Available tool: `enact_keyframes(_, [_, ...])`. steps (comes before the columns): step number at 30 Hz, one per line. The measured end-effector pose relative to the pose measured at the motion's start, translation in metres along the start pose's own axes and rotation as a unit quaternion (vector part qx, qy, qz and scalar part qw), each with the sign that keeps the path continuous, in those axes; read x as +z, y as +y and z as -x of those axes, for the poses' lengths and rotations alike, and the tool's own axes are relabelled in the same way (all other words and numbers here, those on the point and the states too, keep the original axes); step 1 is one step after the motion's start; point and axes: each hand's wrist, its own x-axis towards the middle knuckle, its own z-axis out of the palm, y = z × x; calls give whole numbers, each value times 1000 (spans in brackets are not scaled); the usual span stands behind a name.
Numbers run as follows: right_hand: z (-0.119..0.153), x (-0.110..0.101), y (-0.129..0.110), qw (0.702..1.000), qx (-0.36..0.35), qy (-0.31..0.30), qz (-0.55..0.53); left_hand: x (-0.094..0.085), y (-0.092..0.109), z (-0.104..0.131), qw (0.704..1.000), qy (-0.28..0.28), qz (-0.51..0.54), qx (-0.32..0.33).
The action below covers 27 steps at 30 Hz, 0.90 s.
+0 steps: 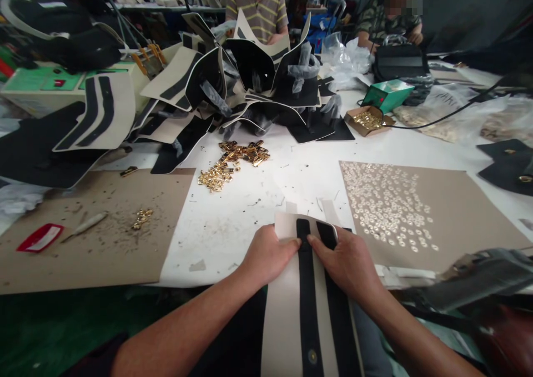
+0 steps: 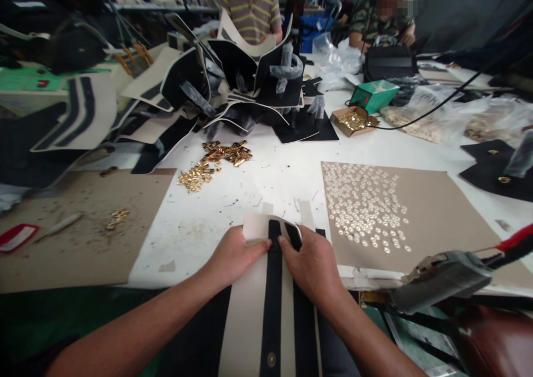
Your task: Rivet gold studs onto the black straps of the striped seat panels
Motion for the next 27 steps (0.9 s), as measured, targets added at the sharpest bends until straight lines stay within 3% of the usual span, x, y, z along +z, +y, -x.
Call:
enact_keyframes(10, [-2, 6, 1, 997, -6, 0, 79, 4, -3, -1, 999, 29, -35, 27])
enact_keyframes(14, [-2, 7, 1, 994, -28, 0, 102, 9, -8, 3, 991, 81, -89, 62])
enact_keyframes(16, [-2, 8, 1, 994, -30, 0, 108, 11, -11, 7, 973, 143, -155, 89])
enact_keyframes(19, [-2, 8, 0, 994, -31, -1, 109, 15, -13, 12, 916, 216, -257, 219])
enact_keyframes(22, [-2, 8, -4, 995, -30, -5, 97, 20, -15, 14, 887, 179, -292, 310])
enact_keyframes(24, [-3, 7, -8, 996, -27, -3, 88, 22, -18, 13, 894, 153, -279, 314])
enact_keyframes(27, [-3, 2, -10, 996, -37, 9, 79, 24, -23, 9, 903, 156, -250, 314])
